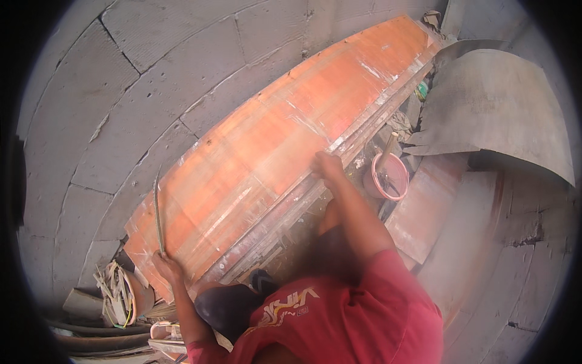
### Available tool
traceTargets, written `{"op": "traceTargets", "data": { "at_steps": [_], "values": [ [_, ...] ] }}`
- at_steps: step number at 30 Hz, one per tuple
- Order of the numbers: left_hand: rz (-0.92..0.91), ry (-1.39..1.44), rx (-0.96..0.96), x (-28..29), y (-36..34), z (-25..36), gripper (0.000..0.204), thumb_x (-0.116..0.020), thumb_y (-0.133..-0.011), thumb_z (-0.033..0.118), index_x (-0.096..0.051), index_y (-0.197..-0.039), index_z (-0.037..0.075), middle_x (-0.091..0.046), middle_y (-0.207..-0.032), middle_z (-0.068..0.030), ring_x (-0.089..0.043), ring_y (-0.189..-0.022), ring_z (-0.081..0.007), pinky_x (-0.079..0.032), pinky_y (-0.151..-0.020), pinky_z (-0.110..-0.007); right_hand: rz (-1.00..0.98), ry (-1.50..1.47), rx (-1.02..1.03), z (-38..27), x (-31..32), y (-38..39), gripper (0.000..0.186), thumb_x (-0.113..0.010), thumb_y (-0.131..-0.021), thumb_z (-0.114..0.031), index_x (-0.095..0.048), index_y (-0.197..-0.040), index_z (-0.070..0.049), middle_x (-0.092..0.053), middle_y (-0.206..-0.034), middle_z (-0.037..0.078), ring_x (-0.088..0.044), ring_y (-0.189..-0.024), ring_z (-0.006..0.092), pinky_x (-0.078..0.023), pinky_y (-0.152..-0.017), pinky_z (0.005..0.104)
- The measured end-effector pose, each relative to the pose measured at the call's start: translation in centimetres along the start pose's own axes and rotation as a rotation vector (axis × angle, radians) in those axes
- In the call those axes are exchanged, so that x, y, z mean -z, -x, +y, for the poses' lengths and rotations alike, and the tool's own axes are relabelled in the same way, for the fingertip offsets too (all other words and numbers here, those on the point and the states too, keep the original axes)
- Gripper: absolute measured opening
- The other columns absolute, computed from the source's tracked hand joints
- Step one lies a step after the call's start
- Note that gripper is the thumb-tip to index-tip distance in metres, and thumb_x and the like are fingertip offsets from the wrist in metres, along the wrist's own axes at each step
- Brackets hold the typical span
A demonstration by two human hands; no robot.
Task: The person hammers nails into orange roof tiles to secure them to a concrete ceiling. They then use a metal rod to adjust the tiles and clear debris from the work area.
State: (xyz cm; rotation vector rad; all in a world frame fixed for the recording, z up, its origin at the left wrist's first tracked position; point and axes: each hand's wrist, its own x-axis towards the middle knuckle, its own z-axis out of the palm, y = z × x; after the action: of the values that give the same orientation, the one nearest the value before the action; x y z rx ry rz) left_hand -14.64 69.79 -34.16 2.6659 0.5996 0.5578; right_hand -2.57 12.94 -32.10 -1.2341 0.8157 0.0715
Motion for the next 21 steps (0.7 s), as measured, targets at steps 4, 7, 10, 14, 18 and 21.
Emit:
{"op": "traceTargets", "data": {
  "at_steps": [4,7,10,14,18,21],
  "values": [
    [-0.059,0.034,-0.024,1.7,0.2,-1.3,0.016,-0.051,-0.091,0.004,-0.053,-0.105,-0.004,-0.052,-0.096,-0.0233,-0.051,-0.092,-0.0392,-0.040,-0.081,-0.046,-0.029,-0.035,-0.031,0.2,-0.5,-1.2,0.037,-0.060,-0.086,-0.026,-0.056,-0.108,0.004,-0.060,-0.093,0.016,-0.063,-0.080,0.0283,-0.053,-0.058,0.0390],
    [-0.102,0.085,0.001,1.9,-0.7,-1.8,0.018,-0.053,-0.089,0.004,-0.053,-0.106,-0.003,-0.052,-0.098,-0.0244,-0.051,-0.094,-0.0416,-0.041,-0.083,-0.047,-0.060,-0.063,-0.099,0.7,0.6,-2.3,0.025,-0.057,-0.090,-0.028,-0.051,-0.097,-0.006,-0.056,-0.087,0.010,-0.061,-0.085,0.0293,-0.051,-0.070,0.0448],
    [-0.129,0.208,-0.010,2.1,-2.4,-1.7,0.016,-0.052,-0.091,0.007,-0.053,-0.104,-0.002,-0.052,-0.098,-0.0247,-0.052,-0.094,-0.0426,-0.042,-0.083,-0.047,-0.144,-0.042,-0.055,1.8,4.2,-5.1,0.025,-0.059,-0.088,-0.032,-0.050,-0.086,-0.009,-0.057,-0.080,0.009,-0.061,-0.089,0.0307,-0.050,-0.073,0.0453],
    [-0.116,0.291,0.107,3.9,-1.6,-3.7,0.019,-0.054,-0.092,0.010,-0.053,-0.107,-0.002,-0.054,-0.102,-0.0246,-0.053,-0.098,-0.0405,-0.043,-0.086,-0.044,-0.161,-0.049,-0.136,1.1,2.1,-3.7,0.025,-0.059,-0.087,-0.032,-0.048,-0.084,-0.010,-0.058,-0.085,0.009,-0.060,-0.091,0.0306,-0.049,-0.074,0.0445],
    [-0.143,0.480,0.249,5.1,-0.8,-3.2,0.036,-0.064,-0.087,0.022,-0.053,-0.113,-0.002,-0.057,-0.109,-0.0243,-0.056,-0.103,-0.0372,-0.044,-0.089,-0.042,-0.158,-0.043,-0.141,0.2,2.2,-3.6,0.026,-0.059,-0.088,-0.032,-0.048,-0.084,-0.009,-0.057,-0.083,0.010,-0.060,-0.089,0.0301,-0.049,-0.073,0.0434],
    [-0.096,0.340,0.360,4.2,0.3,-3.7,0.045,-0.069,-0.083,0.031,-0.056,-0.111,-0.002,-0.061,-0.105,-0.0226,-0.060,-0.099,-0.0328,-0.046,-0.086,-0.040,-0.187,-0.054,-0.125,0.5,2.8,-4.9,0.027,-0.059,-0.088,-0.032,-0.047,-0.085,-0.009,-0.057,-0.083,0.010,-0.060,-0.089,0.0297,-0.049,-0.072,0.0434]
  ]
}}
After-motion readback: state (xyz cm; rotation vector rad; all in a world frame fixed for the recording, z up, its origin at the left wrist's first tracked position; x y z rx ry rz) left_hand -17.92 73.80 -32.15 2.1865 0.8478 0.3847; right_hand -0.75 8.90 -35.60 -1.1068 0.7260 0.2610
